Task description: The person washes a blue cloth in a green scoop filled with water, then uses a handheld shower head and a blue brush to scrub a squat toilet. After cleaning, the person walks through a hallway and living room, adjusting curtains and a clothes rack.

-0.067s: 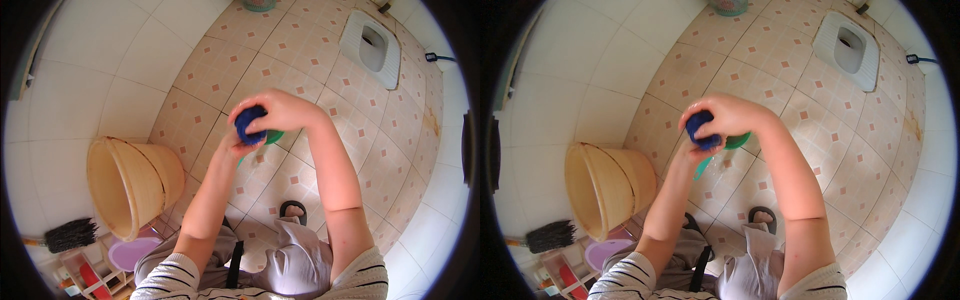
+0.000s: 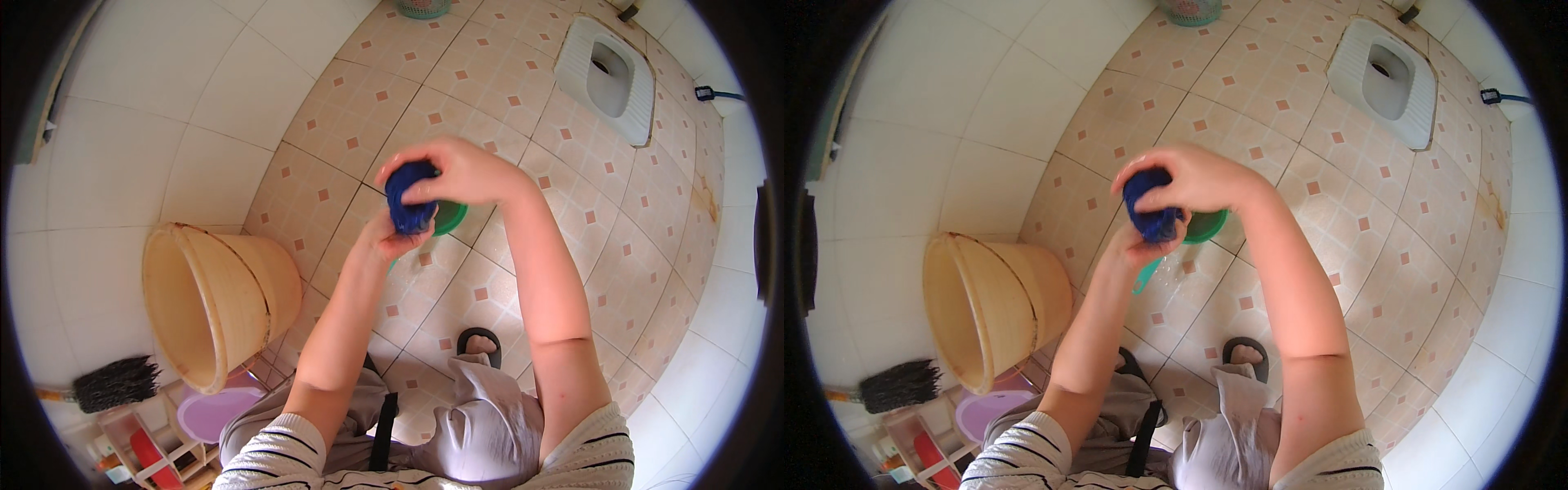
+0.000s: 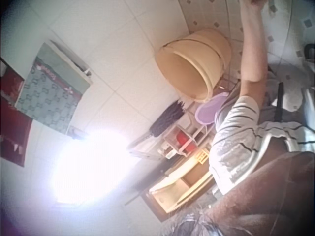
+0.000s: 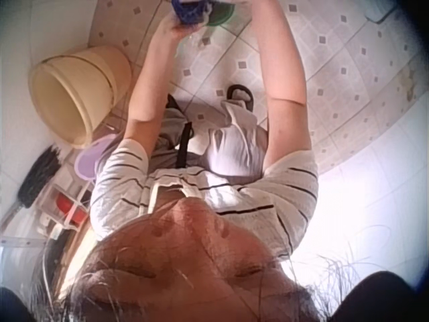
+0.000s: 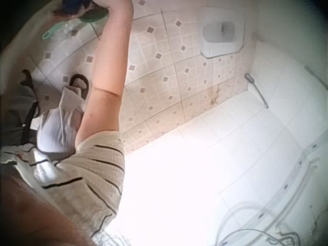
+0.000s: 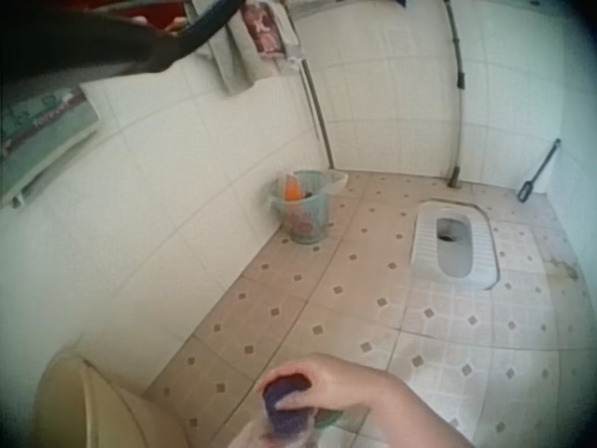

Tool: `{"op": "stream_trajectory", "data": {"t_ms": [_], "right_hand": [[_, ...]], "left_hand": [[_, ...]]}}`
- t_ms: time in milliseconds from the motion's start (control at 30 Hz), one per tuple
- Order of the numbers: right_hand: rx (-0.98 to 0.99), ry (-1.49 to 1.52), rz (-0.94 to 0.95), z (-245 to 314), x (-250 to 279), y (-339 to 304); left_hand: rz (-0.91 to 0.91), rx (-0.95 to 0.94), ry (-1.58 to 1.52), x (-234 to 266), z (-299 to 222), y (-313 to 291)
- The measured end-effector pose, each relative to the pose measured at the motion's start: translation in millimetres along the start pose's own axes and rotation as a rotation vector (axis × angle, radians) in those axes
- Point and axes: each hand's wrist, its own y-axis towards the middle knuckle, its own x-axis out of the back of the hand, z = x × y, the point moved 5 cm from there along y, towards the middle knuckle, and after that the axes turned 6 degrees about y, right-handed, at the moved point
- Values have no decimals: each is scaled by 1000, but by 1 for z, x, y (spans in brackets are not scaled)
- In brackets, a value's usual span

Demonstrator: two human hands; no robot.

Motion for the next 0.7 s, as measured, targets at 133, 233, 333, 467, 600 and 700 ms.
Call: {"op": "stream_trajectory", "data": {"t_ms": [133, 233, 333, 467, 600, 700], "right_hand": [[-103, 260, -243, -67, 42, -5], [-188, 449, -358, -133, 45, -12], [-260, 959, -333, -152, 14, -19], [-148, 1274, -274, -176, -5, -19], [31, 1403, -201, -139, -17, -10], [-55, 1287, -295, -149, -1, -12]], "left_hand": [[213, 18, 95, -34, 5, -11], [205, 7, 107, -50, 6, -16], [159, -81, -13, -48, 9, -9], [377, -74, -289, -64, 34, -7], [391, -92, -479, -76, 49, -3], [478, 21, -451, -56, 55, 10]]}}
